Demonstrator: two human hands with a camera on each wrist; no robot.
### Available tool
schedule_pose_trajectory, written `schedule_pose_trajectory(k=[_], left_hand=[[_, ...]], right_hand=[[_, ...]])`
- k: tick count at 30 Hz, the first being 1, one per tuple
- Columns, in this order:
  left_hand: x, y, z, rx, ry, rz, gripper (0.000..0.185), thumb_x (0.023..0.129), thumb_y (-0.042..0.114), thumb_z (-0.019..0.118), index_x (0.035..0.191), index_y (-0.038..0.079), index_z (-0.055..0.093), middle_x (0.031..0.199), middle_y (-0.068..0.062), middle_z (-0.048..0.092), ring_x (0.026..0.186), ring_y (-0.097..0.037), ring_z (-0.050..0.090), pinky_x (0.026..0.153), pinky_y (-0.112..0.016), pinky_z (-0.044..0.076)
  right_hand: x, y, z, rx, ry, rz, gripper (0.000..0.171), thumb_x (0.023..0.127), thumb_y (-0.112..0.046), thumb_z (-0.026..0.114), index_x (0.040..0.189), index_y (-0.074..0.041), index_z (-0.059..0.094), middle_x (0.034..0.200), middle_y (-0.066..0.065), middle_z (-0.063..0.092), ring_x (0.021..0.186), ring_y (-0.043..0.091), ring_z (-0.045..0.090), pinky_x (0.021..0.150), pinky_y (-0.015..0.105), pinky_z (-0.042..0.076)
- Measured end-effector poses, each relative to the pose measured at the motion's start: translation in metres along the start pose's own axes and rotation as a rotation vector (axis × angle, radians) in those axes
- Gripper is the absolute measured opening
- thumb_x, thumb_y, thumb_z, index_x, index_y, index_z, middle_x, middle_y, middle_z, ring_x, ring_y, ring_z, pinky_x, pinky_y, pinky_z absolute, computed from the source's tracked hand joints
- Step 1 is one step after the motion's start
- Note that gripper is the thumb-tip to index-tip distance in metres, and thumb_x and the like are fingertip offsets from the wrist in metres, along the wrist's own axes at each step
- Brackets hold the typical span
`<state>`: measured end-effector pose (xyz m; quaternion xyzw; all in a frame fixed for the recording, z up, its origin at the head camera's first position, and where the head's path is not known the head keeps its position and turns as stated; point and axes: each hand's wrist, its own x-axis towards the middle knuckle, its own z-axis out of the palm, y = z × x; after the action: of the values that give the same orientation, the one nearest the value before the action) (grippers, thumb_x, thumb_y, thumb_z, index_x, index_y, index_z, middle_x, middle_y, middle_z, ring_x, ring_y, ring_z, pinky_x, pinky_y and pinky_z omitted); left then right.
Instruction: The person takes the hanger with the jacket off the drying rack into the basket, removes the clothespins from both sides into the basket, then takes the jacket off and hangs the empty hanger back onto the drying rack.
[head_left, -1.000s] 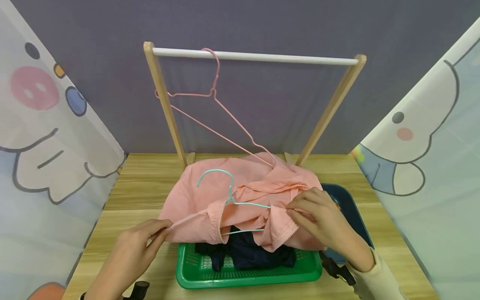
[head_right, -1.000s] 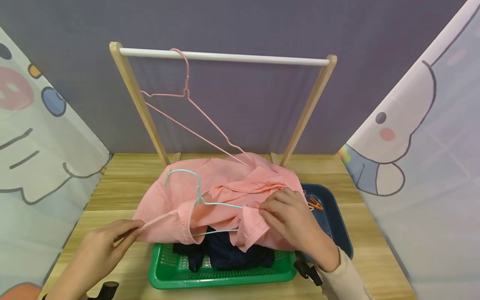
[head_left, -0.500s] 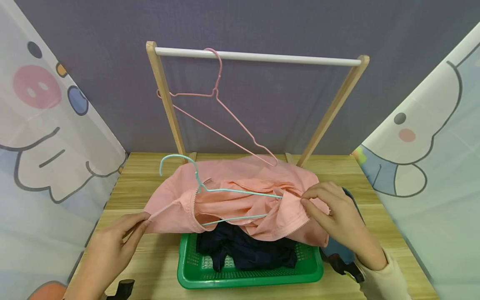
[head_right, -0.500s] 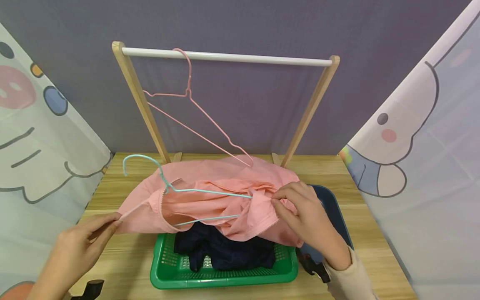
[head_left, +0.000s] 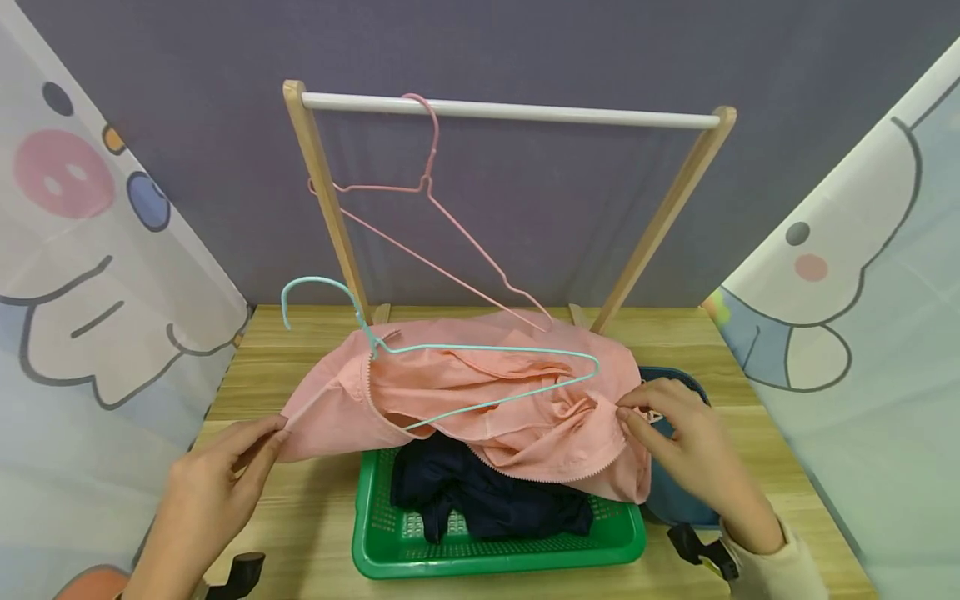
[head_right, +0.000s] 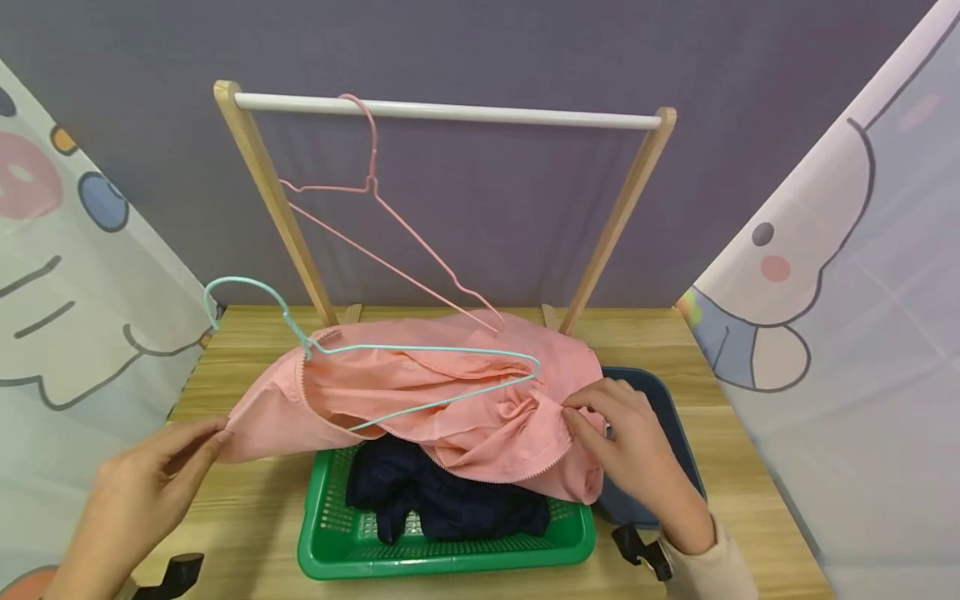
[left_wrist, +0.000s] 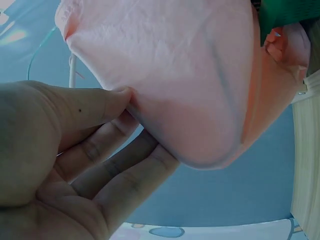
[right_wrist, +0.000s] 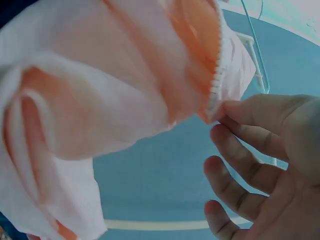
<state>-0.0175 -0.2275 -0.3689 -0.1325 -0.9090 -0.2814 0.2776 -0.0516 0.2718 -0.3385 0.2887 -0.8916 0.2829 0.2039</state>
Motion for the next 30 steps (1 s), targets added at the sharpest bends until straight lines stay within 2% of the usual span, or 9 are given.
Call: schedule_pose_trajectory(k=[5,10,13,17,19,22,24,27,30], left_hand=[[0.006,0.008,0.001,0.031,-0.01,0.032,0.035,0.073,-0.008,0.082,0.105,0.005,0.077,0.097,-0.007,0.074,0.079,-0.024,0.07,0.071,-0.004,0.046],[0.011,0.015,0.007,0.021,-0.015,0.105,0.034,0.071,-0.008,0.081,0.103,0.004,0.076,0.094,-0.007,0.074,0.08,-0.026,0.071,0.077,-0.008,0.047],[0.013,0.019,0.013,0.01,-0.022,0.153,0.032,0.072,-0.006,0.08,0.102,0.005,0.076,0.092,-0.006,0.074,0.079,-0.022,0.071,0.074,-0.014,0.051],[0.016,0.022,0.019,-0.015,-0.036,0.193,0.026,0.077,-0.002,0.08,0.101,0.006,0.075,0.091,-0.004,0.073,0.076,-0.018,0.069,0.068,-0.019,0.054],[0.017,0.025,0.022,-0.025,-0.043,0.201,0.025,0.078,0.0,0.081,0.101,0.006,0.075,0.09,-0.003,0.072,0.075,-0.016,0.069,0.066,-0.022,0.055],[0.02,0.03,0.027,-0.025,-0.048,0.218,0.019,0.081,0.005,0.081,0.099,0.007,0.075,0.09,-0.002,0.072,0.076,-0.015,0.068,0.065,-0.028,0.057],[0.021,0.035,0.032,-0.039,-0.049,0.238,0.011,0.09,0.014,0.077,0.098,0.007,0.074,0.09,-0.002,0.072,0.074,-0.014,0.067,0.062,-0.031,0.057],[0.024,0.043,0.04,-0.059,-0.047,0.268,0.03,0.104,0.032,0.057,0.098,0.008,0.074,0.09,-0.001,0.072,0.074,-0.014,0.067,0.062,-0.032,0.058],[0.025,0.053,0.047,-0.088,-0.055,0.282,0.049,0.108,0.041,0.04,0.099,0.007,0.074,0.09,-0.001,0.072,0.075,-0.012,0.067,0.062,-0.031,0.058]], right_hand=[[-0.002,-0.002,0.014,-0.012,-0.059,-0.052,0.034,0.077,0.002,0.08,0.101,-0.021,0.075,0.099,-0.011,0.068,0.084,0.012,0.058,0.072,0.027,0.043],[-0.003,-0.007,0.023,-0.03,-0.126,-0.069,0.034,0.076,-0.001,0.082,0.104,-0.02,0.076,0.102,-0.012,0.07,0.093,0.013,0.064,0.078,0.039,0.052],[-0.004,-0.008,0.021,-0.052,-0.122,-0.047,0.033,0.076,-0.004,0.083,0.104,-0.021,0.076,0.102,-0.013,0.07,0.092,0.012,0.063,0.079,0.044,0.049],[-0.005,-0.008,0.012,-0.081,-0.087,-0.038,0.031,0.078,-0.007,0.082,0.105,-0.022,0.077,0.092,-0.017,0.067,0.078,0.008,0.054,0.076,0.039,0.041],[-0.005,-0.007,0.007,-0.094,-0.071,-0.049,0.027,0.08,-0.009,0.082,0.104,-0.021,0.077,0.088,-0.018,0.066,0.075,0.008,0.054,0.079,0.039,0.043],[-0.006,-0.006,-0.003,-0.12,-0.059,-0.037,0.024,0.08,-0.009,0.082,0.099,-0.021,0.077,0.089,-0.017,0.068,0.078,0.01,0.061,0.087,0.035,0.049],[-0.006,-0.004,-0.009,-0.135,-0.043,-0.012,0.025,0.076,-0.004,0.084,0.094,-0.02,0.077,0.088,-0.015,0.069,0.078,0.012,0.062,0.082,0.026,0.05],[-0.006,-0.005,-0.018,-0.163,0.004,0.039,0.028,0.072,0.001,0.085,0.091,-0.019,0.075,0.086,-0.012,0.068,0.076,0.011,0.06,0.068,0.016,0.047],[-0.002,-0.008,-0.021,-0.176,0.084,0.03,0.009,0.085,-0.015,0.08,0.094,-0.015,0.076,0.087,-0.006,0.069,0.076,0.011,0.055,0.06,0.016,0.042]])
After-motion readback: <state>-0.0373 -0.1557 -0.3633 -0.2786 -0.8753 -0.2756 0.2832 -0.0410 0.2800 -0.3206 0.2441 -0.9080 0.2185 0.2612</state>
